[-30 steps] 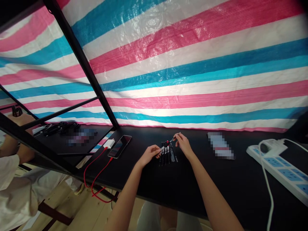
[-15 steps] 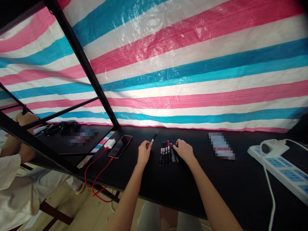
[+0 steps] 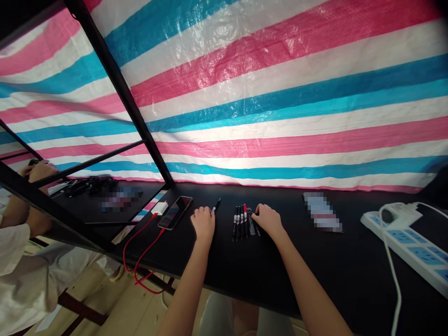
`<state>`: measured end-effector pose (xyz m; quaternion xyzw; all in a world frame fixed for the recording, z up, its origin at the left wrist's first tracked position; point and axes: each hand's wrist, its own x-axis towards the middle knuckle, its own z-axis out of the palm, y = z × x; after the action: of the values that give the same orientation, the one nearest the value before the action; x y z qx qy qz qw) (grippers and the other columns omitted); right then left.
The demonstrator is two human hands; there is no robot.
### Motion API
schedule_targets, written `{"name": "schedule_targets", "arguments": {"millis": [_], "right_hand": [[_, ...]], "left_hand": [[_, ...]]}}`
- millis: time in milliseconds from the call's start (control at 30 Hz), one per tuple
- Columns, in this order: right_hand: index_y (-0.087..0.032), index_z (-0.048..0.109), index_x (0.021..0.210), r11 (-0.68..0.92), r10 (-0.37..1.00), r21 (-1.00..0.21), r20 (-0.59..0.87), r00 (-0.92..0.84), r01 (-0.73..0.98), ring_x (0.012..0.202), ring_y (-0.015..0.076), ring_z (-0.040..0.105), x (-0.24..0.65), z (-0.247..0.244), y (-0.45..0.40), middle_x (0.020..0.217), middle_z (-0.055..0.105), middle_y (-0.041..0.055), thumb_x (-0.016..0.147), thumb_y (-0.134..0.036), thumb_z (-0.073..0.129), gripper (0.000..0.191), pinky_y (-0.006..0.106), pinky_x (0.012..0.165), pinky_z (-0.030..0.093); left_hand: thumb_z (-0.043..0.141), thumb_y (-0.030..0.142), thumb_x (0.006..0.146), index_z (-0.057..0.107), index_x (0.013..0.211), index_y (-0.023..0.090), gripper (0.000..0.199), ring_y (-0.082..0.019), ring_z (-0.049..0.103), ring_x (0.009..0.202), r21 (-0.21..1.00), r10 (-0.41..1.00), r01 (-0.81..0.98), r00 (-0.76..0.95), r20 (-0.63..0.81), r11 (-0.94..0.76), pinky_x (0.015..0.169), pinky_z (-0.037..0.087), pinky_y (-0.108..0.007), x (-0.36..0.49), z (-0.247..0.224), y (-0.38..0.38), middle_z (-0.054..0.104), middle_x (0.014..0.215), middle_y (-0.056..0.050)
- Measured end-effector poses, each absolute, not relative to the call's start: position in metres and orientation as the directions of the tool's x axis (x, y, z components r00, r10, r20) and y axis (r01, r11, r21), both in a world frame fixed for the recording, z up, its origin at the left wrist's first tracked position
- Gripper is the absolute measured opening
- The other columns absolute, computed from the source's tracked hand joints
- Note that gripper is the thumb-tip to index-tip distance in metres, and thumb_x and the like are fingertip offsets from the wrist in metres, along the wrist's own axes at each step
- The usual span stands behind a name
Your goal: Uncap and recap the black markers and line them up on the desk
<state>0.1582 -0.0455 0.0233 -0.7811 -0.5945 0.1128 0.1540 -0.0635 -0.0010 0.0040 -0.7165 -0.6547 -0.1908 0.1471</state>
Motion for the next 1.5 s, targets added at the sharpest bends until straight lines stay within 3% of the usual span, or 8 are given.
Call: {"name": "schedule_targets", "arguments": {"millis": [233,400,567,733,1000,1300,1433,1500], "right_hand": [[-0.019,0.055,0.08,-0.253,0.96,-0.387,0.01,0.279,0.887,0.077,0.0193,0.057,0.157,0.024,-0.047,0.086,0.057,0.0057,0.074,-0.036,0.048,0.019,0.026,0.061,0.035],[-0.017,0.055,0.083,-0.232,0.966,-0.347,0.024,0.256,0.909,0.077,0.0198,0.058,0.153,0.025,-0.049,0.088,0.057,0.0075,0.074,-0.03,0.049,0.016,0.026,0.061,0.036],[-0.012,0.053,0.091,-0.273,0.945,-0.214,0.121,0.303,0.938,0.075,0.021,0.06,0.149,0.024,-0.05,0.09,0.056,0.0126,0.078,-0.021,0.043,0.018,0.027,0.06,0.038],[-0.01,0.053,0.089,-0.333,0.928,-0.19,0.11,0.357,0.924,0.077,0.0223,0.061,0.15,0.023,-0.048,0.083,0.059,0.0142,0.08,-0.019,0.044,0.016,0.026,0.061,0.04],[-0.01,0.053,0.09,-0.35,0.926,-0.25,0.053,0.373,0.903,0.077,0.0244,0.061,0.151,0.022,-0.047,0.08,0.062,0.0145,0.078,-0.018,0.042,0.019,0.029,0.061,0.04],[-0.02,0.057,0.075,-0.339,0.89,-0.624,0.03,0.455,0.704,0.073,0.0214,0.058,0.165,0.021,-0.039,0.074,0.061,0.0058,0.077,-0.036,0.041,0.023,0.027,0.058,0.037],[-0.018,0.054,0.08,-0.073,0.885,-0.95,0.078,0.459,0.303,0.048,0.0127,0.051,0.168,0.015,-0.029,0.067,0.059,0.0026,0.075,-0.042,0.04,0.028,0.023,0.047,0.036],[-0.017,0.053,0.082,0.045,0.888,-0.998,0.054,0.457,0.032,0.04,0.0092,0.046,0.167,0.014,-0.025,0.068,0.058,0.0027,0.072,-0.045,0.041,0.032,0.021,0.039,0.032]], "left_hand": [[0.042,0.028,0.083,0.052,0.098,0.016,0.022,-0.025,0.045,0.09,0.116,0.86,0.978,0.092,0.501,-0.172,0.078,0.031,-0.037,-0.059,0.012,-0.006,0.054,0.093,-0.01],[0.037,0.031,0.086,0.053,0.09,0.019,0.02,-0.019,0.046,0.086,0.207,0.821,0.869,0.312,0.478,-0.45,0.077,0.032,-0.032,-0.048,0.023,-0.014,0.054,0.088,-0.006],[0.036,0.037,0.086,0.052,0.086,0.019,0.024,-0.017,0.048,0.077,0.281,0.8,0.764,0.471,0.372,-0.581,0.07,0.034,-0.028,-0.042,0.018,-0.015,0.053,0.077,-0.003],[0.043,0.043,0.081,0.05,0.08,0.019,0.025,-0.017,0.048,0.079,0.29,0.809,0.761,0.498,0.311,-0.58,0.068,0.034,-0.027,-0.038,0.012,-0.015,0.052,0.082,-0.002],[0.051,0.024,0.073,0.049,0.072,0.019,0.005,-0.016,0.049,0.081,0.27,0.847,0.806,0.474,0.238,-0.527,0.07,0.034,-0.026,-0.039,0.014,-0.014,0.052,0.081,-0.002],[0.033,0.035,0.087,0.05,0.075,0.019,0.027,-0.015,0.052,0.073,0.44,0.877,0.759,0.424,0.226,-0.48,0.063,0.034,-0.023,-0.045,0.012,-0.008,0.056,0.077,-0.003],[0.032,0.036,0.088,0.05,0.085,0.021,0.024,-0.016,0.056,0.071,0.53,0.875,0.702,0.439,0.205,-0.476,0.061,0.034,-0.022,-0.045,0.014,-0.01,0.06,0.077,-0.003],[0.031,0.036,0.088,0.05,0.091,0.022,0.023,-0.017,0.057,0.075,0.561,0.871,0.676,0.443,0.21,-0.479,0.063,0.035,-0.022,-0.044,0.015,-0.012,0.061,0.081,-0.003]]}}
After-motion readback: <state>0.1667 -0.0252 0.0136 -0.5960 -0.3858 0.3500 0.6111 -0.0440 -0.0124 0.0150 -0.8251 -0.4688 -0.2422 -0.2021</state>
